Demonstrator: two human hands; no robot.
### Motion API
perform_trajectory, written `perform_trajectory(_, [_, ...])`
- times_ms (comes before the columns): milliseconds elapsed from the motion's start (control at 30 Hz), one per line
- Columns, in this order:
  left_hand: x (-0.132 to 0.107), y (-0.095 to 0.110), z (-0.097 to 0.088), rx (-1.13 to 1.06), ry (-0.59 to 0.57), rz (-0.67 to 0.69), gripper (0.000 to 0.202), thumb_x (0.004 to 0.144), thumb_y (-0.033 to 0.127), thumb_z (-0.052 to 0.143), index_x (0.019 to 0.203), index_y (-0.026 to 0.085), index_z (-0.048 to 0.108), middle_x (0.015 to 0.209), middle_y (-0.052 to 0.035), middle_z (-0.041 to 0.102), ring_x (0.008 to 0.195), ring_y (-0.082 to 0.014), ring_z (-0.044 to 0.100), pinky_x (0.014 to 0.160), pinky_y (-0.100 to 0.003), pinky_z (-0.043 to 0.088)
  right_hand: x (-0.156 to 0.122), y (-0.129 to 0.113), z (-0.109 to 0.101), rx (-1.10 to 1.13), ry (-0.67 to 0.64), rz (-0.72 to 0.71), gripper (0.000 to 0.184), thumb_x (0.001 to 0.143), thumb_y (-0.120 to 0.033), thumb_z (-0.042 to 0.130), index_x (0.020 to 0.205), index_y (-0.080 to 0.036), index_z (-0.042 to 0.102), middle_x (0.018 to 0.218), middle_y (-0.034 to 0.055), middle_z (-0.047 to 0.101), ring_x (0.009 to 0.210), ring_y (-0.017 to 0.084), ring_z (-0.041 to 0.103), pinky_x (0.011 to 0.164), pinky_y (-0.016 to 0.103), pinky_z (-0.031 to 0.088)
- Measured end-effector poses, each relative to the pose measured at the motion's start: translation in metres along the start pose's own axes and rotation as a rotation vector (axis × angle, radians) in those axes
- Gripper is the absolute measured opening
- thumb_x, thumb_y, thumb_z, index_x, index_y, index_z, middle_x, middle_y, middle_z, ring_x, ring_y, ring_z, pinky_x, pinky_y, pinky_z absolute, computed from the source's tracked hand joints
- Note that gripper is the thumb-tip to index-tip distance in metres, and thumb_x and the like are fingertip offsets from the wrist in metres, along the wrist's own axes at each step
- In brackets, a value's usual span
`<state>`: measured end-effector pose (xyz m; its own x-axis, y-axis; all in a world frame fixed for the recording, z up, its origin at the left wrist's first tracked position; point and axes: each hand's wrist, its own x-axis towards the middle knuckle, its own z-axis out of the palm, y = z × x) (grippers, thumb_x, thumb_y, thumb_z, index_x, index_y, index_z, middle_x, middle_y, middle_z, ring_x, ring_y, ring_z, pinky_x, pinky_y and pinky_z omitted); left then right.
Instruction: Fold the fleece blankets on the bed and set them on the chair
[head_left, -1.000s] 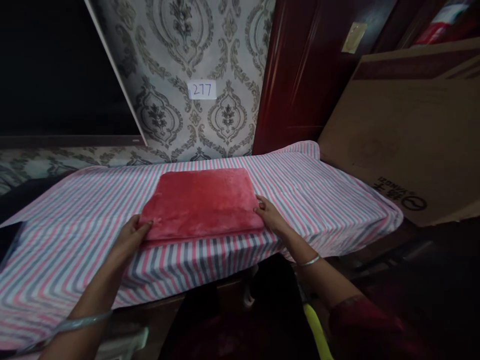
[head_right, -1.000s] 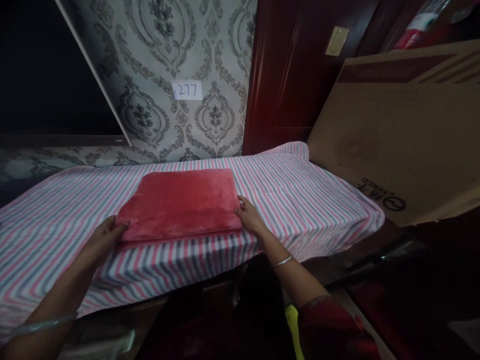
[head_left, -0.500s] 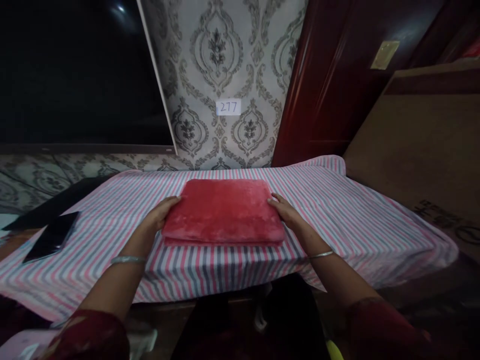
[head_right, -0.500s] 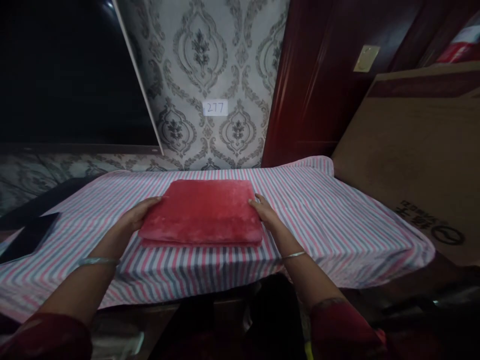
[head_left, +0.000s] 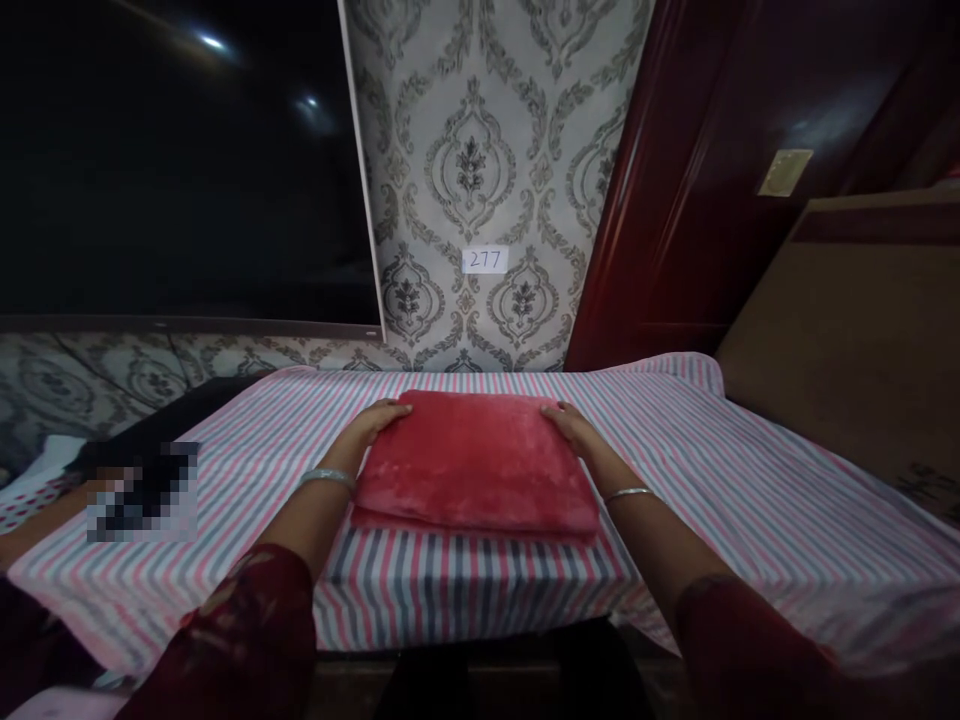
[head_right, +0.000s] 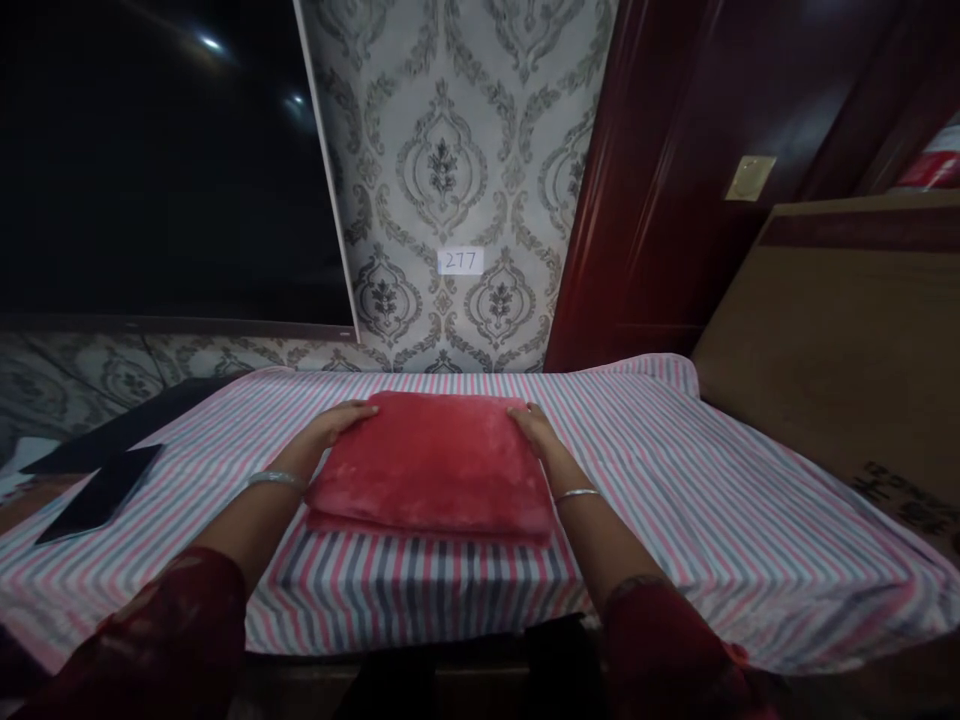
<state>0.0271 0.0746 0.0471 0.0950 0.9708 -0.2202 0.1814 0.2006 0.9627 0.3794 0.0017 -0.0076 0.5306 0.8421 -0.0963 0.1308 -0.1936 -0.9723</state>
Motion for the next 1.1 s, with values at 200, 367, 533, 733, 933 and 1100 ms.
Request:
perform_trajectory(200, [0.018,-0.021,0.012,0.164,0.151,0.214,0.066,0.066,0.017,0.077,0.129,0.020,0.061,0.144,-0.0129,0.058,0.136,-0.0316,0.051,0.115,-0.038,0.037,0.022,0.012,0.016,-0.110,0.152,-0.140,0.064,0.079,-0.031,0.062,0.141,-0.018,0.053,0.144,0.0151,0.055,0.136,0.031,0.049,0.116,0.044,0.035])
perform_trajectory(367, [0.022,-0.053,0.018,0.234,0.208,0.340,0.071,0.074,0.009,0.063,0.142,0.023,0.051,0.154,-0.0074,0.049,0.144,-0.0262,0.042,0.121,-0.034,0.030,0.019,0.041,0.028,-0.135,0.230,-0.239,0.062,0.085,-0.030,0.053,0.144,-0.015,0.049,0.144,0.0143,0.056,0.138,0.028,0.048,0.116,0.042,0.035])
perform_trajectory(533, [0.037,-0.046,0.010,0.256,0.188,0.233,0.072,0.078,0.017,0.064,0.148,0.020,0.046,0.130,-0.0101,0.068,0.121,-0.0270,0.064,0.104,-0.037,0.050,0.031,0.043,0.024,-0.163,0.241,-0.225,0.059,0.085,-0.031,0.054,0.141,-0.012,0.052,0.137,0.0159,0.062,0.130,0.028,0.055,0.110,0.039,0.041])
perform_trajectory(733, [0.069,-0.010,0.008,0.264,0.193,0.119,0.072,0.079,0.038,0.071,0.143,0.013,0.050,0.112,-0.0145,0.074,0.089,-0.0254,0.073,0.076,-0.033,0.058,0.052,0.025,0.017,-0.157,0.204,-0.194,0.059,0.082,-0.029,0.062,0.139,-0.012,0.057,0.128,0.0155,0.068,0.114,0.028,0.066,0.097,0.037,0.052])
perform_trajectory(933, [0.086,-0.007,0.033,0.364,0.316,0.210,0.052,0.076,0.020,0.066,0.128,0.011,0.063,0.106,-0.0142,0.076,0.094,-0.0281,0.073,0.083,-0.036,0.057,0.066,0.024,0.024,-0.151,0.241,-0.259,0.056,0.077,-0.015,0.057,0.132,-0.014,0.063,0.117,0.0116,0.073,0.108,0.026,0.069,0.097,0.040,0.053])
perform_trajectory(1100, [0.089,-0.025,0.042,0.474,0.384,0.333,0.047,0.081,0.006,0.051,0.124,0.014,0.066,0.130,-0.0114,0.069,0.124,-0.0233,0.062,0.107,-0.034,0.046,0.070,0.043,0.027,-0.197,0.292,-0.277,0.051,0.077,-0.015,0.053,0.127,-0.013,0.065,0.125,0.0143,0.069,0.122,0.028,0.062,0.108,0.045,0.044])
